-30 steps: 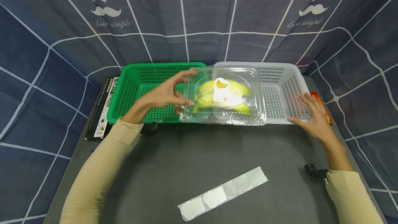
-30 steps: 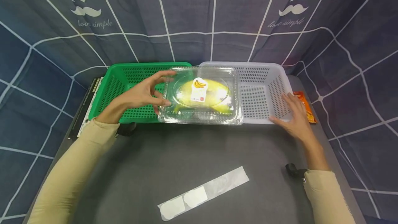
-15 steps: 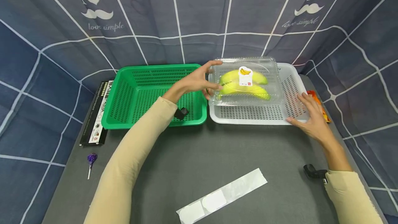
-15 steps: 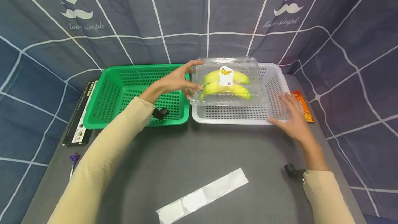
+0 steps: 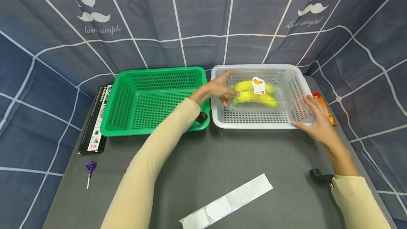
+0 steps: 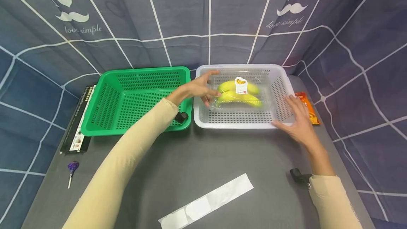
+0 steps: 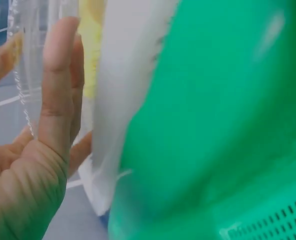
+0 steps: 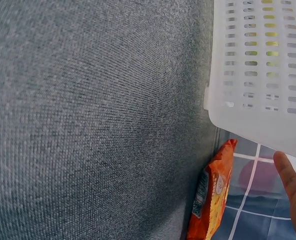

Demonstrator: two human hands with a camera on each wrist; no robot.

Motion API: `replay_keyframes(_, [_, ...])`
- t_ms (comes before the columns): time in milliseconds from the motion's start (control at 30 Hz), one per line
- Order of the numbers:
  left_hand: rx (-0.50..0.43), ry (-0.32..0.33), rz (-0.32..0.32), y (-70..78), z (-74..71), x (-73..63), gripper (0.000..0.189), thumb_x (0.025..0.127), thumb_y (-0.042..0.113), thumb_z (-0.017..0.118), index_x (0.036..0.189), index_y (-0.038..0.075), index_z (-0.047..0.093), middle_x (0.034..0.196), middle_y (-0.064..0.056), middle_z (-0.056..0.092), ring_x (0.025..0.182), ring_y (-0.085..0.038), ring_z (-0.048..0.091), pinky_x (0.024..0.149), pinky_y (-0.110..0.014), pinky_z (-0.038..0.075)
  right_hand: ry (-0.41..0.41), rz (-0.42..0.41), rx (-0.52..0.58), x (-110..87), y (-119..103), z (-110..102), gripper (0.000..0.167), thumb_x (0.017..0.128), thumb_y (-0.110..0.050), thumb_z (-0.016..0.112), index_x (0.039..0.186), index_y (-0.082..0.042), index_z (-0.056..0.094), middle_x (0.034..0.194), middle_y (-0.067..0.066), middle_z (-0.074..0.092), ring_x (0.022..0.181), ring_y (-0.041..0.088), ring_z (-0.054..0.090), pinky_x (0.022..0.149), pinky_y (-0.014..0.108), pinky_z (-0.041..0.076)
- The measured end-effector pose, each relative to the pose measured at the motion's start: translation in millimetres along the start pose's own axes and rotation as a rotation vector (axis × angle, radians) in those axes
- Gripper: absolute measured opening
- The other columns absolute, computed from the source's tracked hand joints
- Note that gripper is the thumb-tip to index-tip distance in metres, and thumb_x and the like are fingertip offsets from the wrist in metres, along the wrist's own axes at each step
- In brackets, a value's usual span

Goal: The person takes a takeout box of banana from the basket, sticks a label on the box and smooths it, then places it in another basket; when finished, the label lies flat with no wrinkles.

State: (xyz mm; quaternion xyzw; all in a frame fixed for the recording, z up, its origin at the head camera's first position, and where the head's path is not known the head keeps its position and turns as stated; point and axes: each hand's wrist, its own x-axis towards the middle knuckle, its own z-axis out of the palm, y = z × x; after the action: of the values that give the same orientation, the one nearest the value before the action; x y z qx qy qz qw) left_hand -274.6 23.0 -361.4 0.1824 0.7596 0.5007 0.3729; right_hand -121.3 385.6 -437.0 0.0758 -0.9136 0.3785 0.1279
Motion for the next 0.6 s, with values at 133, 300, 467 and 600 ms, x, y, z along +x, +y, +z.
replay_keyframes(133, [0.015,0.002,-0.015,-1.0,3.1,1.7,0.093,0.089,0.012,0.072,0.156,0.028,0.01,0.124,-0.022,0.059,0.056,-0.028,0.065,0.082,-0.058,0.053,0.003,-0.001,-0.003,0.0,-1.6,-0.2,0.098,0.064,-0.007,0.087,0.15,-0.01,0.039,0.158,0.019,0.028,0.148,0.041,0.015,0.115,0.063,0.002])
replay_keyframes(300, [0.046,0.0,-0.042,-0.3,4.7,1.5,0.092,0.091,0.012,0.07,0.156,0.03,0.009,0.122,-0.019,0.062,0.055,-0.027,0.063,0.083,-0.059,0.053,0.0,0.011,-0.002,-0.5,-2.6,-1.0,0.099,0.065,-0.007,0.086,0.151,-0.011,0.038,0.159,0.018,0.027,0.148,0.041,0.014,0.114,0.066,0.003])
replay_keyframes(467, [0.08,0.001,-0.086,-0.7,8.7,2.3,0.093,0.09,0.015,0.072,0.156,0.033,0.01,0.135,-0.019,0.054,0.063,-0.031,0.067,0.08,-0.053,0.056,-0.001,0.015,-0.004,-0.6,-2.9,-1.0,0.099,0.064,-0.006,0.086,0.151,-0.01,0.039,0.159,0.019,0.027,0.147,0.042,0.014,0.114,0.065,0.003])
replay_keyframes(600, [0.058,0.001,-0.109,-2.3,10.8,1.8,0.096,0.087,0.017,0.075,0.157,0.033,0.011,0.148,-0.021,0.041,0.08,-0.039,0.071,0.083,-0.054,0.055,-0.003,0.016,-0.005,-0.8,-3.4,0.3,0.098,0.064,-0.007,0.086,0.15,-0.008,0.04,0.159,0.019,0.027,0.147,0.043,0.014,0.115,0.064,0.004])
